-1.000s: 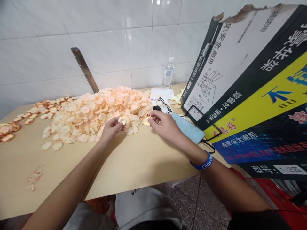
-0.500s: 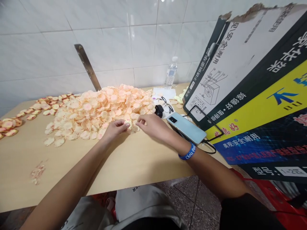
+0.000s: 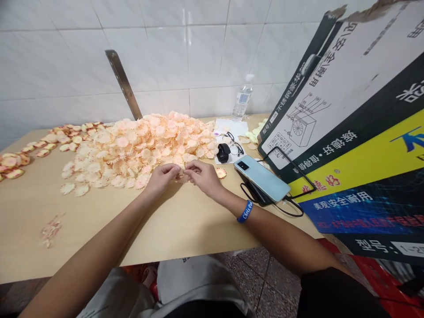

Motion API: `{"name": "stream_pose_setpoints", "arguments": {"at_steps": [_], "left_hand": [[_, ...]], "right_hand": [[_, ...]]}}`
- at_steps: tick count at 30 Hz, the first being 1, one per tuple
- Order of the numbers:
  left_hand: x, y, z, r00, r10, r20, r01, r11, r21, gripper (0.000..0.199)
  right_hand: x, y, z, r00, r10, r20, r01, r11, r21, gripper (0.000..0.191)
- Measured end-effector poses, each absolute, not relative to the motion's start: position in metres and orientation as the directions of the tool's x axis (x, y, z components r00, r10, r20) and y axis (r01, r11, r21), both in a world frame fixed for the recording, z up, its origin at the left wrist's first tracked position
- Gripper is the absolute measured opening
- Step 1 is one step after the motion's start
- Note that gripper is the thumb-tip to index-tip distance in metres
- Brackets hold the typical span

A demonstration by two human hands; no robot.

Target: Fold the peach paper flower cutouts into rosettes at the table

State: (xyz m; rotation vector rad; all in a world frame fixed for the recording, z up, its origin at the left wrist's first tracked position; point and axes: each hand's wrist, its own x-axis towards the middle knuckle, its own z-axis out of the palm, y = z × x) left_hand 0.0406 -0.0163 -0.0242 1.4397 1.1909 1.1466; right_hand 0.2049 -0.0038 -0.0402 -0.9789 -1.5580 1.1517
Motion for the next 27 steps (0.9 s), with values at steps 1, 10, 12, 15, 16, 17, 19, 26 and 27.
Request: {"name": "stream_pose_setpoints", "arguments": {"at_steps": [1,10,12,15,16,17,19,26,27], "left_hand": [[0.041,-0.017,-0.024,0.099,0.989,0.108,0.135,-0.121,0.983,0.034],[0.042,-0.017,-0.028,0.045,0.988,0.146,0.281,-0.153,0.948,0.016],[0.042,-0.018,-0.028,0.054,0.984,0.169,0.306,-0.177,0.935,0.017],[0.044,-0.020,-0.028,0.059,0.976,0.209,0.341,-0.217,0.915,0.017],[0.045,-0.022,-0.028,0.058,0.974,0.220,0.345,-0.227,0.911,0.017],[0.046,-0.023,-0.028,0.056,0.972,0.227,0.343,-0.232,0.910,0.016],[0.046,-0.023,-0.027,0.064,0.972,0.225,0.315,-0.233,0.920,0.015],[0.023,-0.003,-0.025,-0.078,0.985,0.151,-0.087,-0.158,0.984,0.029],[0.021,-0.001,-0.025,-0.062,0.989,0.131,-0.147,-0.139,0.979,0.033]], "right_hand": [[0.206,-0.003,-0.041,-0.228,0.952,0.203,0.063,0.222,-0.973,0.016],[0.209,0.002,-0.047,-0.195,0.951,0.239,0.136,0.267,-0.954,0.015],[0.209,0.001,-0.046,-0.190,0.947,0.257,0.146,0.286,-0.947,0.015],[0.208,-0.001,-0.045,-0.202,0.948,0.245,0.140,0.276,-0.951,0.016],[0.208,-0.001,-0.044,-0.206,0.949,0.240,0.137,0.271,-0.953,0.017],[0.209,0.000,-0.043,-0.207,0.950,0.235,0.133,0.266,-0.955,0.017],[0.212,0.003,-0.041,-0.214,0.954,0.212,0.119,0.240,-0.963,0.016],[0.233,0.018,-0.029,-0.065,0.996,0.067,-0.094,0.060,-0.994,0.034],[0.231,0.016,-0.027,-0.131,0.990,0.056,-0.129,0.039,-0.991,0.034]]}}
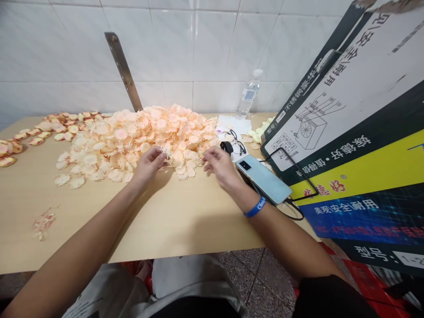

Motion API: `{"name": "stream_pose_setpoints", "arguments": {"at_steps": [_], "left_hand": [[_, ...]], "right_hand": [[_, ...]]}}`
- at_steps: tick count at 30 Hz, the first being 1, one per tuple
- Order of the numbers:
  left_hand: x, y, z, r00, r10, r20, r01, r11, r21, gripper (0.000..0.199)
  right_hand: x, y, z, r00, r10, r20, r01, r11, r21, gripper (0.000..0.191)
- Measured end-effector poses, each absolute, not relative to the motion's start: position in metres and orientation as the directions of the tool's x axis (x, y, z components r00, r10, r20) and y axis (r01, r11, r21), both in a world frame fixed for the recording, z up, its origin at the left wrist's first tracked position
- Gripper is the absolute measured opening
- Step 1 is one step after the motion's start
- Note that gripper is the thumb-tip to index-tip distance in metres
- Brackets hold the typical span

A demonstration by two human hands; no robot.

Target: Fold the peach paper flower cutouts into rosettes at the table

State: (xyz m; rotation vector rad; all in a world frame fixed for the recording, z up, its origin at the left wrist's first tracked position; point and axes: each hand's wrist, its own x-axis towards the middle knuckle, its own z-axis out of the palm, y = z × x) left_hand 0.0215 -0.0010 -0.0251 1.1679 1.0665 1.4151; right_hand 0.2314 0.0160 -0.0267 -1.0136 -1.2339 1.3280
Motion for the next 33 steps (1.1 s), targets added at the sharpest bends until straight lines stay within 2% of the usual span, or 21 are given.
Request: {"name": "stream_pose_setpoints", "arguments": {"at_steps": [4,9,17,20,24,29,33], "left_hand": [[0.028,-0.006,-0.019,0.083,0.997,-0.006,-0.361,0.036,0.932,0.041],[0.036,-0.017,-0.011,0.150,0.987,-0.051,-0.453,0.114,0.884,0.037],[0.033,-0.011,-0.017,0.070,0.997,-0.040,-0.344,0.062,0.937,0.050],[0.032,-0.011,-0.018,0.069,0.997,-0.030,-0.248,0.047,0.968,0.039],[0.029,-0.010,-0.020,0.052,0.999,-0.001,-0.174,0.010,0.985,0.036],[0.028,-0.007,-0.023,0.062,0.996,0.058,-0.183,-0.046,0.982,0.053],[0.029,-0.007,-0.023,0.024,0.999,0.021,-0.162,-0.016,0.987,0.043]], "right_hand": [[0.217,0.002,-0.024,-0.339,0.940,0.045,-0.252,-0.045,-0.967,0.036],[0.216,-0.004,-0.028,-0.439,0.898,-0.014,-0.337,-0.180,-0.924,0.036],[0.220,-0.004,-0.028,-0.490,0.867,-0.085,-0.362,-0.291,-0.885,0.034],[0.221,-0.003,-0.029,-0.490,0.866,-0.105,-0.348,-0.305,-0.887,0.034],[0.222,-0.002,-0.031,-0.498,0.858,-0.121,-0.343,-0.323,-0.882,0.034],[0.222,-0.002,-0.031,-0.495,0.859,-0.131,-0.347,-0.334,-0.877,0.034],[0.223,-0.002,-0.031,-0.492,0.860,-0.133,-0.332,-0.327,-0.885,0.035]]}}
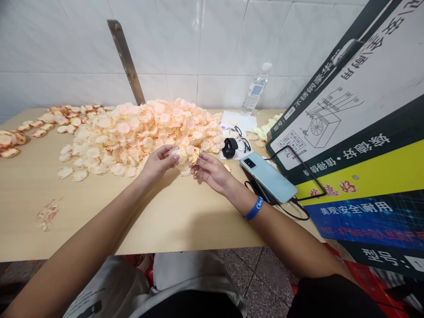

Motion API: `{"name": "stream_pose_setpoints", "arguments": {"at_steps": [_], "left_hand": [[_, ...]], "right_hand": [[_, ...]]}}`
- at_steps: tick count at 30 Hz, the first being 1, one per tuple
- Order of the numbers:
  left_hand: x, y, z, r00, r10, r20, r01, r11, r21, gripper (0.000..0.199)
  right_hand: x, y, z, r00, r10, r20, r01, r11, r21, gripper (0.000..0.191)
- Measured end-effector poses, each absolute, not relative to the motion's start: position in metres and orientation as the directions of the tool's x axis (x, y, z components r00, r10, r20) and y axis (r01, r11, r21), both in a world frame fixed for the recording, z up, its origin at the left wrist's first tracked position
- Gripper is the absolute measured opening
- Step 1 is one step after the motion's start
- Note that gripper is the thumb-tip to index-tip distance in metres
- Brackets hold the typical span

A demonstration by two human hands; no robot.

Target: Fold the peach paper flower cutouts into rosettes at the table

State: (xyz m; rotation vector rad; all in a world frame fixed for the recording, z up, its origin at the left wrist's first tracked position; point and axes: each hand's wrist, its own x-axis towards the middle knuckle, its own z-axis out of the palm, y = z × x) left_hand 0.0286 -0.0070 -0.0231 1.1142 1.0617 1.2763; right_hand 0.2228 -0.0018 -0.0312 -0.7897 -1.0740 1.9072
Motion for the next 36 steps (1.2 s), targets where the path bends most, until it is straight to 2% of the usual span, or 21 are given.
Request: {"name": "stream_pose_setpoints", "arguments": {"at_steps": [5,7,9,11,16,19,21,25,27,29,36], "left_hand": [[0.027,-0.007,-0.023,-0.022,1.000,0.017,0.001,-0.017,1.000,0.029],[0.026,-0.008,-0.023,-0.130,0.984,0.118,0.153,-0.098,0.983,0.024],[0.026,-0.011,-0.022,-0.230,0.929,0.291,0.328,-0.208,0.922,0.023],[0.029,-0.014,-0.020,-0.223,0.893,0.391,0.417,-0.275,0.866,0.020],[0.045,-0.025,-0.018,0.080,0.967,0.240,0.265,-0.253,0.931,0.023],[0.050,-0.027,-0.018,0.079,0.977,0.198,0.233,-0.211,0.949,0.021],[0.049,-0.026,-0.018,0.047,0.980,0.192,0.234,-0.197,0.952,0.020],[0.045,-0.022,-0.019,0.128,0.980,0.154,0.140,-0.171,0.975,0.022],[0.045,-0.022,-0.021,0.155,0.978,0.139,0.089,-0.154,0.984,0.026],[0.046,-0.021,-0.022,0.153,0.979,0.133,0.080,-0.146,0.986,0.029],[0.042,-0.017,-0.023,0.204,0.979,0.028,0.044,-0.038,0.998,0.030]], "right_hand": [[0.223,-0.002,-0.032,-0.475,0.872,-0.122,-0.300,-0.291,-0.908,0.036],[0.222,-0.001,-0.034,-0.428,0.899,-0.092,-0.269,-0.223,-0.937,0.036],[0.219,0.000,-0.036,-0.347,0.937,-0.034,-0.209,-0.113,-0.971,0.035],[0.217,0.000,-0.039,-0.256,0.966,0.042,-0.119,0.012,-0.993,0.034],[0.211,-0.006,-0.042,-0.166,0.954,0.248,0.126,0.270,-0.955,0.024],[0.210,-0.011,-0.040,-0.168,0.935,0.311,0.228,0.344,-0.911,0.020],[0.210,-0.011,-0.040,-0.187,0.938,0.293,0.205,0.329,-0.922,0.021],[0.212,-0.004,-0.043,-0.295,0.940,0.173,-0.023,0.174,-0.984,0.039],[0.213,-0.001,-0.046,-0.351,0.927,0.131,-0.084,0.108,-0.991,0.035],[0.214,0.001,-0.047,-0.367,0.922,0.125,-0.093,0.097,-0.991,0.029],[0.215,-0.001,-0.047,-0.401,0.908,0.121,-0.085,0.095,-0.992,0.029]]}}
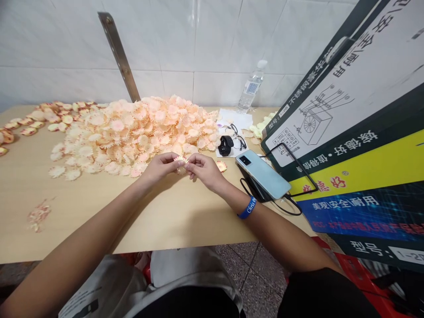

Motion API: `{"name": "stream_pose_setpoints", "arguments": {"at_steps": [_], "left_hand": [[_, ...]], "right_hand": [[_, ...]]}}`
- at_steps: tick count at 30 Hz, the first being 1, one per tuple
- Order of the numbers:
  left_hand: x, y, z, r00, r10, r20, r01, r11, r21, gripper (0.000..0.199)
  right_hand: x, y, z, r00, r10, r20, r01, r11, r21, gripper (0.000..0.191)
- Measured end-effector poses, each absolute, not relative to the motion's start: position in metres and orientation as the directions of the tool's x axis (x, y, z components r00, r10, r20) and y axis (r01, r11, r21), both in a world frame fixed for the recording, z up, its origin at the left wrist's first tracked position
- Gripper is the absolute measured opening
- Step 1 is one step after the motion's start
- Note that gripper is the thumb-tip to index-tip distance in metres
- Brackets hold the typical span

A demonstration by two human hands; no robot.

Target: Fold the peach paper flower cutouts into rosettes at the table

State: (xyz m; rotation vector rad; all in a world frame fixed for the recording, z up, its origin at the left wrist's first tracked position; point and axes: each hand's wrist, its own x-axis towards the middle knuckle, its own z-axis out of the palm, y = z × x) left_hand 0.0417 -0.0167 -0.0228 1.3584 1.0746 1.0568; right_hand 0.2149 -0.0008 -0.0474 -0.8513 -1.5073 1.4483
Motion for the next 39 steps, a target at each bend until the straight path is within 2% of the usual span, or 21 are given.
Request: {"name": "stream_pose_setpoints", "arguments": {"at_steps": [5,13,18,22,27,34,39], "left_hand": [[0.0409,-0.0183,-0.0198,0.158,0.987,0.012,0.130,-0.033,0.991,0.027],[0.0470,-0.0223,-0.0172,0.097,0.987,0.128,0.312,-0.152,0.938,0.035],[0.0484,-0.0230,-0.0170,0.065,0.989,0.134,0.314,-0.148,0.938,0.035],[0.0468,-0.0217,-0.0173,-0.013,0.994,0.106,0.238,-0.100,0.966,0.037],[0.0460,-0.0194,-0.0202,0.064,0.995,0.080,0.191,-0.091,0.977,0.028],[0.0466,-0.0203,-0.0210,-0.016,0.997,0.071,0.308,-0.063,0.949,0.039],[0.0486,-0.0258,-0.0199,0.045,0.996,0.073,0.358,-0.084,0.930,0.033]], "right_hand": [[0.2138,-0.0018,-0.0468,-0.422,0.903,0.084,-0.104,0.044,-0.994,0.028],[0.2114,-0.0030,-0.0460,-0.422,0.905,0.047,-0.131,-0.009,-0.991,0.031],[0.2115,-0.0028,-0.0462,-0.430,0.902,0.039,-0.140,-0.024,-0.990,0.031],[0.2117,-0.0041,-0.0442,-0.424,0.905,0.038,-0.156,-0.032,-0.987,0.032],[0.2106,-0.0038,-0.0448,-0.408,0.912,0.028,-0.157,-0.040,-0.987,0.034],[0.2100,-0.0052,-0.0433,-0.353,0.935,0.018,-0.133,-0.031,-0.991,0.036],[0.2112,-0.0065,-0.0415,-0.449,0.889,-0.086,-0.132,-0.161,-0.978,0.039]]}}
